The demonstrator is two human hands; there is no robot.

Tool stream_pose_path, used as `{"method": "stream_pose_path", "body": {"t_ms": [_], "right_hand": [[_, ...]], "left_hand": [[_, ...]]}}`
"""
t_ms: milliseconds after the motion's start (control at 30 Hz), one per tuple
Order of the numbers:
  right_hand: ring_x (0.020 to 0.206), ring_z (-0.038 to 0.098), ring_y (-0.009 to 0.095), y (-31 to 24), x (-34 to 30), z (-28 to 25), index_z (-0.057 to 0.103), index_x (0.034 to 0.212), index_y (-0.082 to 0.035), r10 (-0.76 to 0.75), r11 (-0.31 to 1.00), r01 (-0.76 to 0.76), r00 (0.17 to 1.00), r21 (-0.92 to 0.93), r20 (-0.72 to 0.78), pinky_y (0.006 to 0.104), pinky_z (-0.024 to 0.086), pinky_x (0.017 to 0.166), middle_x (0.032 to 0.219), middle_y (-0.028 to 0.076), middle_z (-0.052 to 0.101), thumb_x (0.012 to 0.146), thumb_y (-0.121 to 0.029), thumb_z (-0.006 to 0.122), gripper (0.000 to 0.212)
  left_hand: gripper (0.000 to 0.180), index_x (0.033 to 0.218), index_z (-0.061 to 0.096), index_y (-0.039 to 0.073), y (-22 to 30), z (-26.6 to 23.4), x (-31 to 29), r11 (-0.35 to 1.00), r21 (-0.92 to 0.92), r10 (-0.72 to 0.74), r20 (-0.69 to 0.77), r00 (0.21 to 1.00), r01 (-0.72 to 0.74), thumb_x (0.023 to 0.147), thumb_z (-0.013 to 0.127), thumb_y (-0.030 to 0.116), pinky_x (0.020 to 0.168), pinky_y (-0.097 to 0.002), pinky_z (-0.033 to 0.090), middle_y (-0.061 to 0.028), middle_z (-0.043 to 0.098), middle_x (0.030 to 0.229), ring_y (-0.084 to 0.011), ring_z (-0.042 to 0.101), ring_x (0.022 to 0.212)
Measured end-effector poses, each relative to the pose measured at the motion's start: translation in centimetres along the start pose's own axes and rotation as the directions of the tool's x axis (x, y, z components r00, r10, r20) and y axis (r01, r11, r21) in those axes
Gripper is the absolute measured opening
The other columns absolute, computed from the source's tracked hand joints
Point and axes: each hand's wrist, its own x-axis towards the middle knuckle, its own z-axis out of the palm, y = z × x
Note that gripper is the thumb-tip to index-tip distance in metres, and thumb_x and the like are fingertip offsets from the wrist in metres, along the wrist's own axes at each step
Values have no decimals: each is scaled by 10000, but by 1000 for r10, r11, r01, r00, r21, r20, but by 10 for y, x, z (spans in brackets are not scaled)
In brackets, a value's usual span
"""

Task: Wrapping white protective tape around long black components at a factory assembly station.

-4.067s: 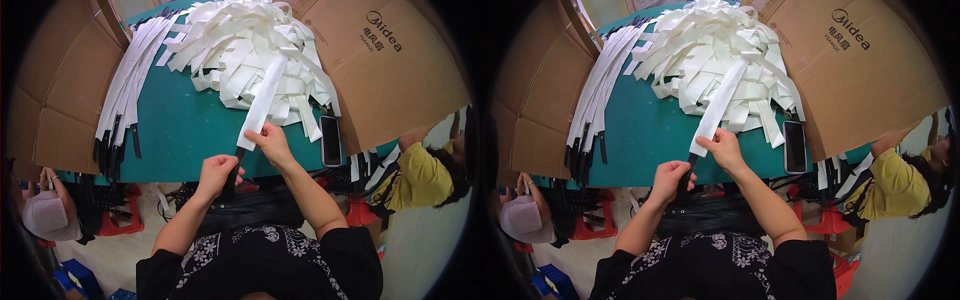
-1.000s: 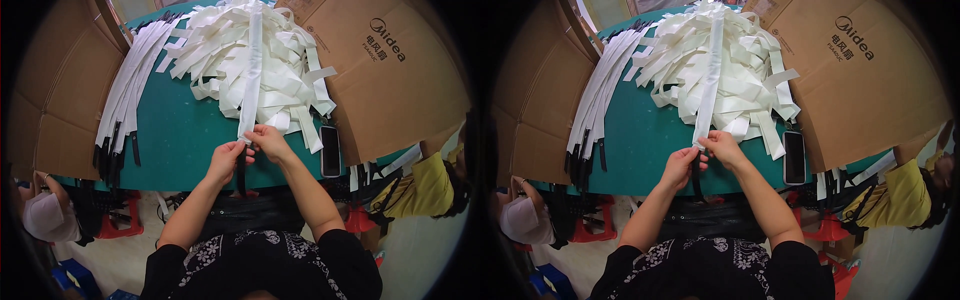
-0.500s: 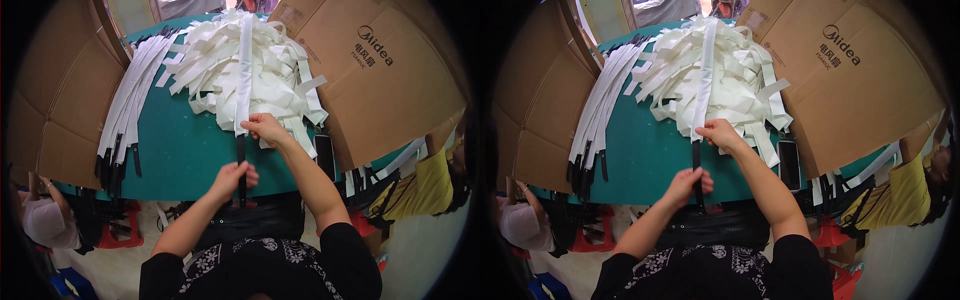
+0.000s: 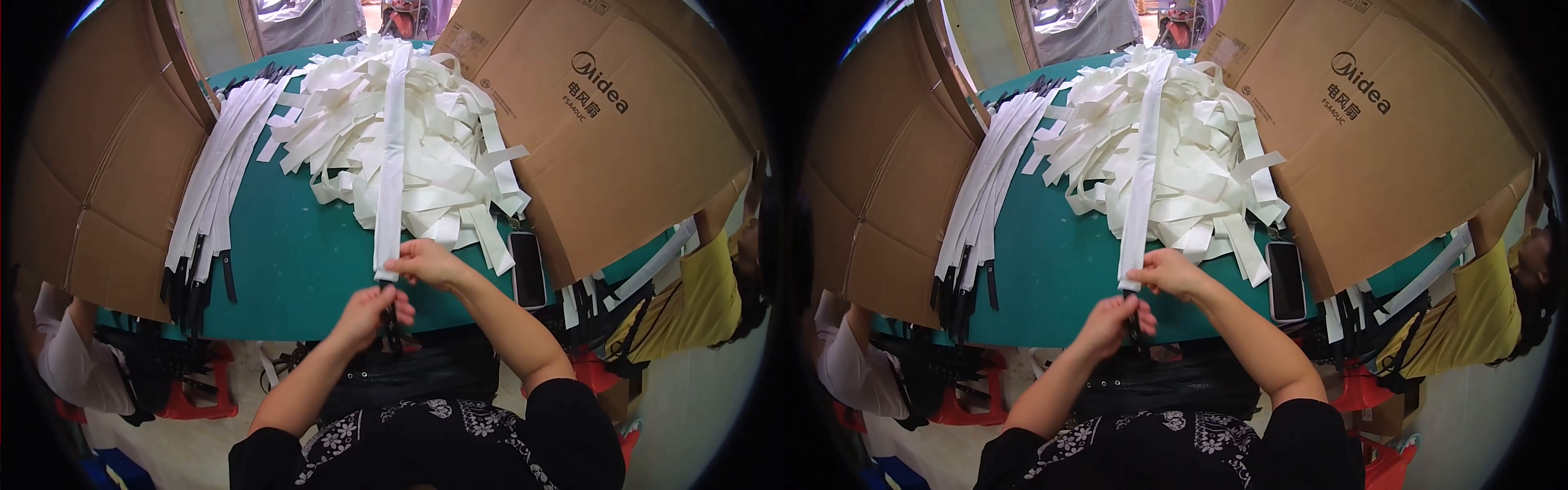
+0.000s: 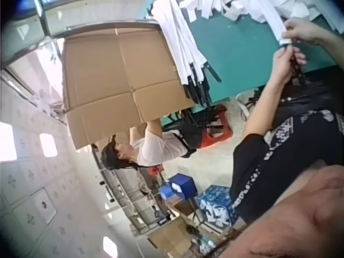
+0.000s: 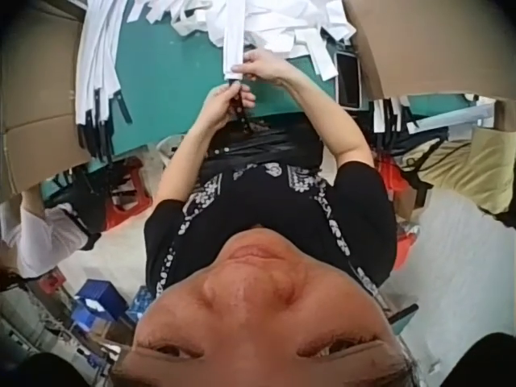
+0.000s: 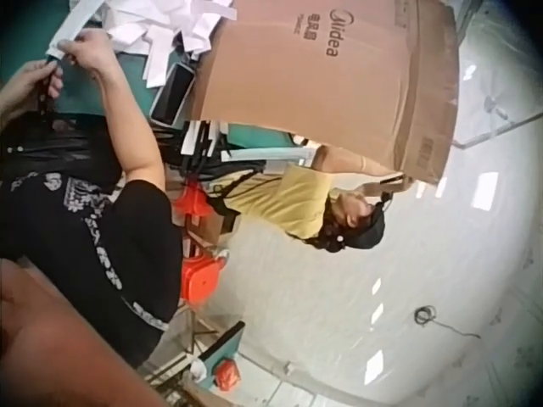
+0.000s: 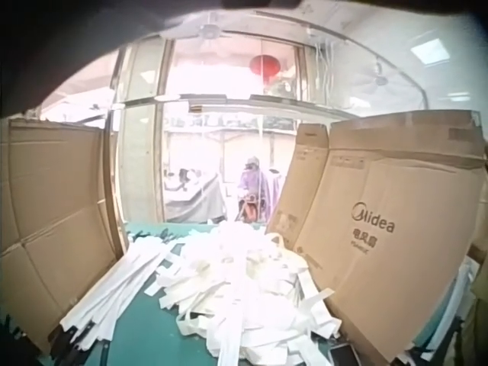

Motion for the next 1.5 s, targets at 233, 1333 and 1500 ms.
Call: {"method": "stream_pose_path", "body": {"t_ms": [233,1333,1500], "right_hand": [[504,431,55,-1,3,-7,621,854,-5,-66,998,65,989,-13,-130,195,359,455,639,-12,543,781,-175,637,186],[807,562,268,-168,293,-159,389,1130,0,-165,765,451,827,460,-537,431,488,741,945,168,532,914,-189,391,287],[839,568,212,-316,376,-46,430,1174,-34,-460,774,482,874,410,-158,315,469,788,1069,132,521,896,-325,444,402]], "left_hand": [[253,940,514,-6,-21,14,-38,996,-12,-92,-24,995,92,921,402,220,689,-317,492,-134,614,798,-235,619,706],[125,883,590,21,59,-162,-255,844,527,294,-605,740,95,840,554,133,433,-184,389,8,553,640,-40,487,490],[189,979,565,17,117,-223,-214,723,691,637,-667,386,1,870,505,159,396,-166,326,25,497,618,-31,414,436]]}}
